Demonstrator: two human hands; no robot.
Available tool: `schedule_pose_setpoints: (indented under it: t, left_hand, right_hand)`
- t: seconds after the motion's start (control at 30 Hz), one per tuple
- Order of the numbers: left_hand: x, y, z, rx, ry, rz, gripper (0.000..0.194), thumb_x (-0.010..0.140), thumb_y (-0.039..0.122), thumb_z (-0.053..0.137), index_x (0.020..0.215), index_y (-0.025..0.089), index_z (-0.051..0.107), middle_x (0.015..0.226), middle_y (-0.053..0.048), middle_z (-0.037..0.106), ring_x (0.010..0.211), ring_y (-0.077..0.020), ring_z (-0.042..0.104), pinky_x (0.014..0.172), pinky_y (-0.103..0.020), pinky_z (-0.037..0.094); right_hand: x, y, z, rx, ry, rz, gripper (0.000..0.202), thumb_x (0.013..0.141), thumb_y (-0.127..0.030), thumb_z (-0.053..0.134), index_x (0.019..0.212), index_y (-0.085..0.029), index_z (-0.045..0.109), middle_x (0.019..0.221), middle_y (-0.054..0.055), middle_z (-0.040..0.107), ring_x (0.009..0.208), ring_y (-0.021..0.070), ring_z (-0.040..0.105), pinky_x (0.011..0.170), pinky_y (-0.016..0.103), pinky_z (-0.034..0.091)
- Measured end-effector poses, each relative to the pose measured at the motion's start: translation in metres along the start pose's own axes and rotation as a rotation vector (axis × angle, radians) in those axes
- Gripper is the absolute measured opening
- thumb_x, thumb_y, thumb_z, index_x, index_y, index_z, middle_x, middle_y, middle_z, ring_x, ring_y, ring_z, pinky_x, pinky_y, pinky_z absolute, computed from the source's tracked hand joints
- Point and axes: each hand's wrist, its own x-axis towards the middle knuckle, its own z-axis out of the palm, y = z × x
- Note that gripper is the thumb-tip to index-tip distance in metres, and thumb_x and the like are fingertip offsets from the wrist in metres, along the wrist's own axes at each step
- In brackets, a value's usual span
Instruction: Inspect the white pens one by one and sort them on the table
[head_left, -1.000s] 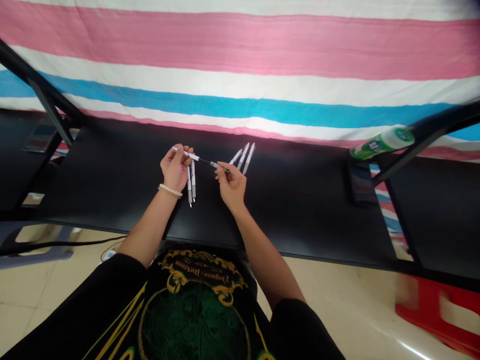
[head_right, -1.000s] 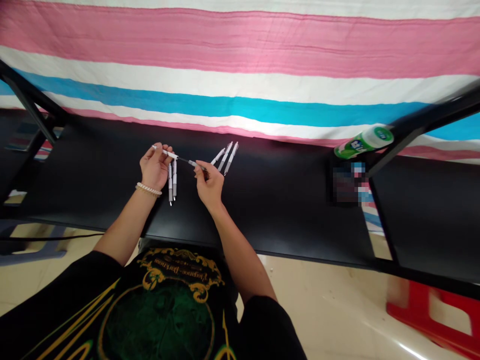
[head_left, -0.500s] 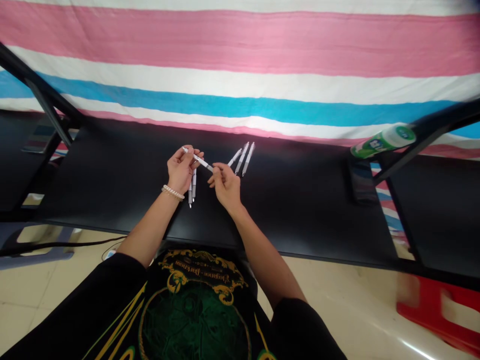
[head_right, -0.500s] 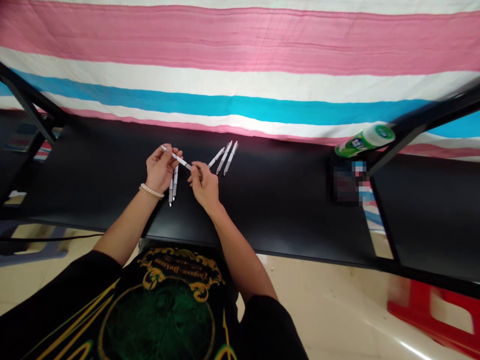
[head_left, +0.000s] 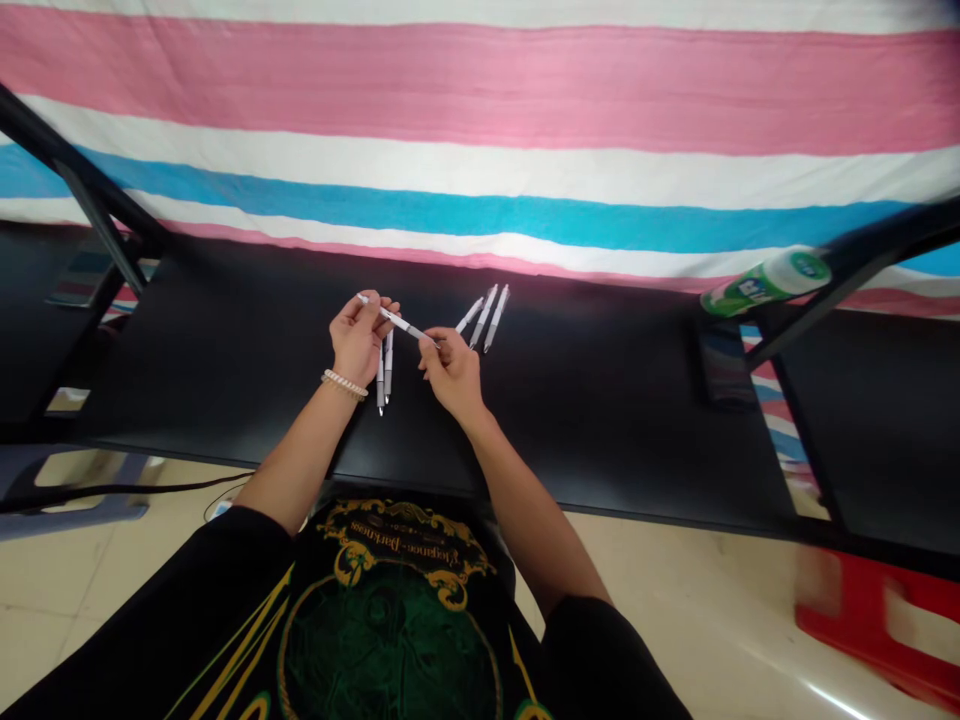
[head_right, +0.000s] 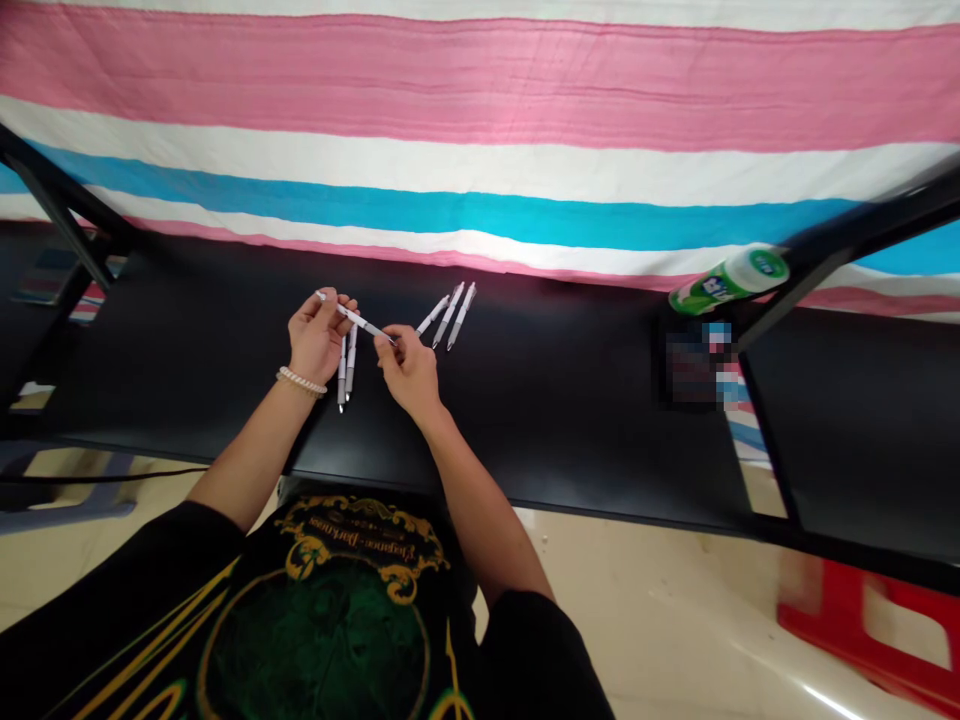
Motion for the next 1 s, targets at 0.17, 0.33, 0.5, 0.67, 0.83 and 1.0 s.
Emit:
schedule_pose_setpoints:
  t: [0.17,0.33,0.5,0.67,0.83,1.0]
  left_hand:
    - [-0.0014,0.0005,0.0006,0.011,-0.005,-0.013,0.024,0.077,0.03,0.084,0.091,0.02,0.067,0.085,-0.002,0.073,0.083,-0.0157,0.074,0.085,-0.031,0.061]
    - [-0.0021,0.0004,0.0012,-0.001,-0.024,-0.016,0.025,0.077,0.031,0.085,0.092,0.019,0.068,0.085,-0.002,0.073,0.083,-0.0157,0.074,0.083,-0.031,0.061]
    - [-0.0025,0.0001,0.001,0.015,-0.023,-0.022,0.024,0.077,0.032,0.085,0.091,0.02,0.069,0.084,-0.002,0.072,0.082,-0.0156,0.074,0.083,-0.03,0.061]
    - [-0.0038,-0.0001,0.0016,0.014,-0.055,-0.027,0.026,0.076,0.032,0.085,0.092,0.019,0.069,0.085,-0.003,0.073,0.081,-0.0156,0.074,0.081,-0.03,0.061]
    - [-0.0034,-0.0004,0.0014,0.009,-0.059,-0.025,0.028,0.075,0.034,0.086,0.091,0.018,0.069,0.085,-0.002,0.072,0.08,-0.0151,0.074,0.081,-0.029,0.061]
    - [-0.0041,0.0002,0.002,0.024,-0.058,-0.032,0.028,0.074,0.034,0.087,0.091,0.019,0.07,0.084,-0.002,0.072,0.079,-0.0148,0.073,0.078,-0.028,0.061]
  right_hand:
    - [-0.0002,-0.0014,-0.002,-0.056,-0.025,-0.004,0.038,0.098,-0.055,0.05,0.095,-0.022,0.068,0.063,-0.002,0.064,0.052,0.0108,0.06,0.054,0.022,0.046]
    - [-0.0009,-0.001,-0.0004,-0.082,-0.017,-0.01,0.039,0.099,-0.056,0.048,0.1,-0.022,0.068,0.068,-0.001,0.067,0.053,0.011,0.059,0.055,0.023,0.045]
    - [-0.0014,-0.0011,0.0003,-0.156,-0.019,-0.075,0.033,0.099,-0.051,0.052,0.105,-0.022,0.068,0.072,-0.001,0.069,0.058,0.0125,0.062,0.06,0.024,0.047]
    - [-0.0019,-0.0013,0.0003,-0.142,-0.048,-0.01,0.043,0.103,-0.054,0.041,0.093,-0.021,0.068,0.063,-0.001,0.066,0.053,0.0118,0.059,0.056,0.024,0.045]
    - [-0.0006,-0.0029,0.0006,-0.13,-0.007,-0.06,0.033,0.095,-0.049,0.058,0.112,-0.022,0.065,0.082,0.001,0.071,0.062,0.013,0.063,0.061,0.025,0.048]
    - [-0.0014,-0.0045,-0.0001,-0.152,-0.067,-0.026,0.031,0.099,-0.047,0.051,0.108,-0.021,0.066,0.072,0.0,0.068,0.059,0.0133,0.061,0.061,0.025,0.047]
